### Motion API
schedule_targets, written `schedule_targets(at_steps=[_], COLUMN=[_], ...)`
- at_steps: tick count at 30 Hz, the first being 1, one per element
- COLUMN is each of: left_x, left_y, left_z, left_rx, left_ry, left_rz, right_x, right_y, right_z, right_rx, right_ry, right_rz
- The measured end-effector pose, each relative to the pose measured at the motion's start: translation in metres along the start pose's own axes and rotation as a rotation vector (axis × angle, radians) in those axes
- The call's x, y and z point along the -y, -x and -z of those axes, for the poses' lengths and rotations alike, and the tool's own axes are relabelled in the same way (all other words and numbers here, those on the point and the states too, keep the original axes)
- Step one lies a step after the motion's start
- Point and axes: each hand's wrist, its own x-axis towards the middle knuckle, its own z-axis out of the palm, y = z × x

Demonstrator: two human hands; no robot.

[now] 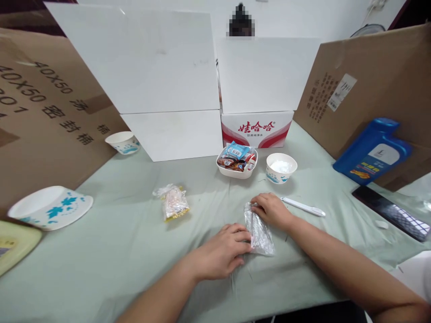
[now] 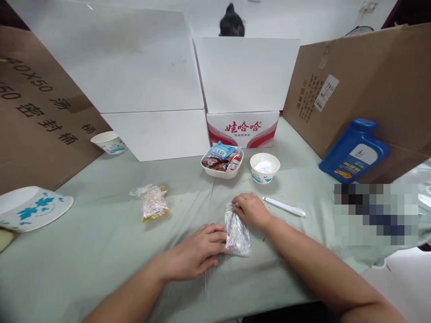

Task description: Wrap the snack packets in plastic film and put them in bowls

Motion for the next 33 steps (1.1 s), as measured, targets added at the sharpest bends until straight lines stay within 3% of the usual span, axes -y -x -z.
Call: schedule_targets(at_steps=[4, 10, 15, 18, 21, 24, 26, 29, 33], left_x=[0.002, -0.001, 0.0, 0.005, 0.007, 0.007, 0.008, 0.01, 0.013], left_y=[0.0, -0.002, -0.009, -0.012, -0.012, -0.01, -0.009, -0.008, -0.008], left_z=[0.001, 0.003, -0.011, -0.018, -0.017, -0.011, -0.007, -0.004, -0.006], left_rx=[-0.051, -0.365, -0.205, -0.222, -0.274, -0.354, -0.414, -0.447, -0.358], left_ry=[0.043, 0.006, -0.107, -0.127, -0.127, -0.082, -0.034, 0.037, 0.048], left_rz=[-0.033, 0.026, -0.106, -0.115, -0.123, -0.042, 0.06, 0.179, 0.165], right_x=[-0.004, 0.0, -0.008, -0.02, -0.019, -0.002, 0.01, 0.018, 0.017], right_y=[0.0, -0.002, -0.002, -0.001, 0.004, 0.009, 0.01, 0.011, 0.014], right_z=[-0.004, -0.006, -0.005, 0.004, 0.016, 0.025, 0.026, 0.023, 0.022], right_rx=[-0.008, -0.011, -0.093, -0.261, -0.359, -0.109, 0.087, 0.193, 0.195], right_ry=[0.052, 0.123, 0.174, 0.172, -0.022, -0.314, -0.399, -0.375, -0.341], right_rz=[0.024, 0.027, -0.123, -0.26, -0.069, 0.319, 0.46, 0.494, 0.503])
